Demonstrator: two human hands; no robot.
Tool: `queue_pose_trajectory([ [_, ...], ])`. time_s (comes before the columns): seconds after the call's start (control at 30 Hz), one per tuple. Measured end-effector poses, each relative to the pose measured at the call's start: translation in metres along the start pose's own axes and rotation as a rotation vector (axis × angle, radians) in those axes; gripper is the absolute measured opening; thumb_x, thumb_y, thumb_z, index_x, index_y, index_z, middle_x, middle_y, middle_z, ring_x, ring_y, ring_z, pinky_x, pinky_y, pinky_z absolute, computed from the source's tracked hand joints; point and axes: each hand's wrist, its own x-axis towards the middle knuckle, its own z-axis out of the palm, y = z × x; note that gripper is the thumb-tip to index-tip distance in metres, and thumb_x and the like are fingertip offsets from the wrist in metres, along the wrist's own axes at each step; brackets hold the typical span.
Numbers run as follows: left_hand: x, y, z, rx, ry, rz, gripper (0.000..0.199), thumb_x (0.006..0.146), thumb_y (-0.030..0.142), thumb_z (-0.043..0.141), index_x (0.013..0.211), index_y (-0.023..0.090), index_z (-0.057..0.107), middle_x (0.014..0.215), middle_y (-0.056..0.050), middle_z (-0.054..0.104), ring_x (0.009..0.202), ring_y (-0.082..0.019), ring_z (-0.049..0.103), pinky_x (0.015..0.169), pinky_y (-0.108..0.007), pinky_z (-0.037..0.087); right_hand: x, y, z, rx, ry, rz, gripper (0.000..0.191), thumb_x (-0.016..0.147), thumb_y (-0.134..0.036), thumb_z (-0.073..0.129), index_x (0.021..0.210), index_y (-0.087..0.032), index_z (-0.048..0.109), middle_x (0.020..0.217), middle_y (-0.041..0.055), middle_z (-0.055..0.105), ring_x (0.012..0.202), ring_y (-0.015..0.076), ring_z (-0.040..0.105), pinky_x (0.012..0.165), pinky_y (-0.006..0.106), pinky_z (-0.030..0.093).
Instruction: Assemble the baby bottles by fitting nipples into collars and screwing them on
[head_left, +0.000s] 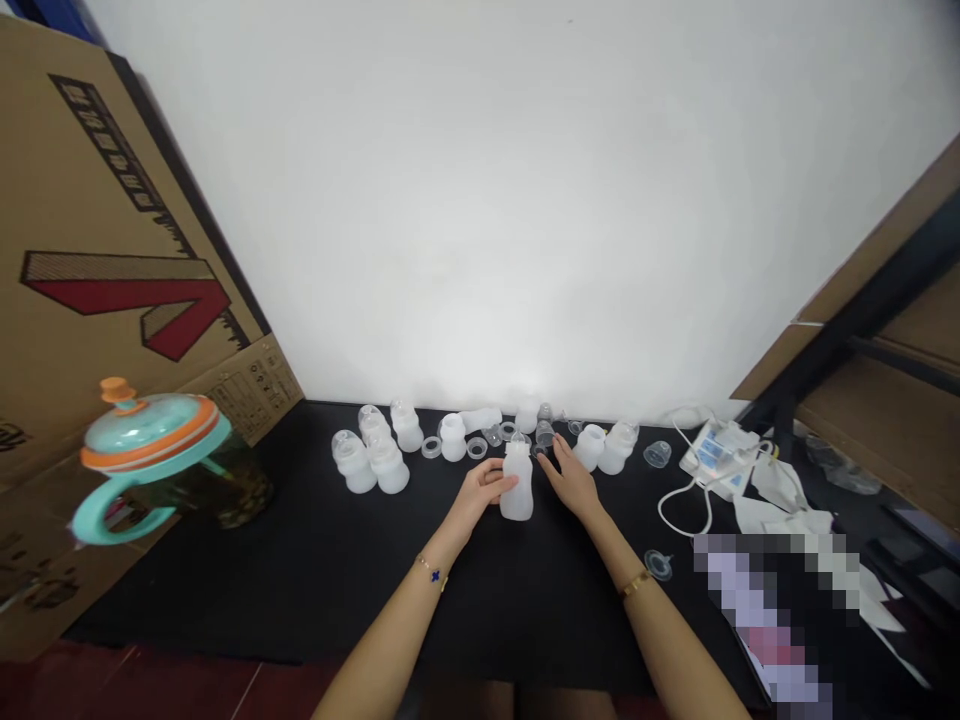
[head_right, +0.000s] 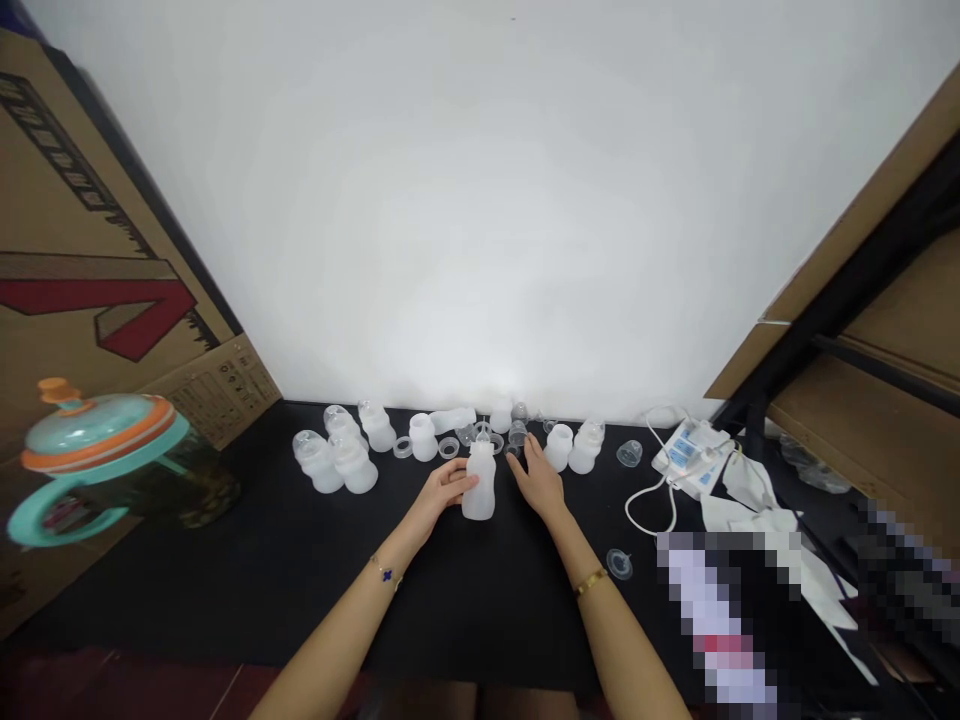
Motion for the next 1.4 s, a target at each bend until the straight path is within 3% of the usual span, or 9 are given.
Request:
queue_pose_trajectory([
  [0.13,0.001,-0.002,-0.002,-0.013,0.016,-0.004,0.049,0.068,0.046,0.085,0.104,0.017,0.07,0.096,-0.008,0.076,0.085,-0.021,0.072,0.07,-0.026,0.052,-0.008,-0.001,-0.005,0.071,0.144,-0.067,0.065,0.1,-0.056,0.039,0.15,-0.016,0.047,0.159,0.0145,0.041,0.138,0.0337,0.048,0.11,0.048,0.042],
  [0.2,0.0,-0.001,-0.003,-0.023,0.023,-0.004,0.048,0.069,0.046,0.085,0.104,0.017,0.07,0.098,-0.008,0.076,0.086,-0.021,0.071,0.07,-0.026,0.052,-0.015,-0.005,-0.01,0.118,0.218,-0.093,0.06,0.1,-0.056,0.04,0.148,-0.021,0.051,0.155,0.0133,0.047,0.113,0.031,0.066,0.097,0.047,0.052],
  [0.27,0.0,0.001,-0.004,-0.039,0.032,-0.012,0.048,0.07,0.046,0.084,0.105,0.017,0.07,0.098,-0.008,0.075,0.087,-0.021,0.071,0.072,-0.026,0.052,-0.024,-0.012,-0.015,0.141,0.269,-0.125,0.058,0.098,-0.056,0.046,0.145,-0.023,0.055,0.151,0.0135,0.052,0.088,0.0261,0.07,0.085,0.045,0.056],
  [0.5,-0.004,0.006,-0.003,-0.097,0.047,-0.01,0.047,0.072,0.041,0.082,0.111,0.018,0.069,0.108,-0.008,0.073,0.098,-0.023,0.069,0.076,-0.024,0.048,-0.05,-0.039,-0.018,0.401,0.433,-0.24,0.038,0.087,-0.048,0.069,0.116,-0.024,0.07,0.127,0.0137,0.066,0.113,0.0324,0.062,0.084,0.044,0.059],
  [0.6,-0.005,0.008,-0.002,-0.159,0.011,-0.025,0.052,0.071,0.039,0.082,0.116,0.017,0.068,0.113,-0.01,0.072,0.099,-0.025,0.069,0.079,-0.028,0.049,-0.056,-0.046,-0.018,0.639,0.404,-0.158,0.034,0.082,-0.046,0.075,0.107,-0.024,0.067,0.121,0.0117,0.065,0.105,0.0287,0.064,0.08,0.041,0.061],
  [0.77,-0.006,0.006,-0.004,-0.225,-0.083,-0.046,0.051,0.074,0.039,0.08,0.119,0.016,0.068,0.115,-0.012,0.072,0.098,-0.027,0.069,0.079,-0.03,0.049,-0.053,-0.048,-0.021,1.109,0.284,0.055,0.052,0.082,-0.049,0.073,0.127,-0.029,0.056,0.1,0.0031,0.062,0.079,0.019,0.062,0.053,0.028,0.056],
  [0.93,-0.004,0.003,-0.006,-0.185,-0.079,-0.022,0.052,0.075,0.037,0.079,0.121,0.016,0.068,0.114,-0.01,0.072,0.099,-0.025,0.068,0.079,-0.028,0.047,-0.049,-0.048,-0.021,1.35,0.121,0.185,0.036,0.085,-0.054,0.068,0.106,-0.025,0.068,0.084,0.001,0.062,0.062,0.0143,0.055,0.042,0.023,0.045],
  [1.2,-0.004,0.005,-0.004,-0.181,-0.055,-0.015,0.05,0.074,0.034,0.078,0.12,0.017,0.068,0.111,-0.009,0.071,0.094,-0.022,0.066,0.075,-0.026,0.044,-0.051,-0.046,-0.025,1.518,0.03,0.267,0.029,0.076,-0.043,0.082,0.088,-0.022,0.064,0.091,0.0036,0.073,0.068,0.0157,0.061,0.047,0.023,0.048],
  [1.4,-0.005,0.007,-0.003,-0.169,-0.077,-0.002,0.051,0.072,0.026,0.079,0.121,0.018,0.068,0.108,-0.007,0.071,0.095,-0.021,0.065,0.076,-0.025,0.044,-0.049,-0.046,-0.028,1.554,0.005,0.356,0.039,0.079,-0.046,0.073,0.109,-0.022,0.068,0.093,0.0072,0.077,0.064,0.0174,0.062,0.047,0.025,0.048],
])
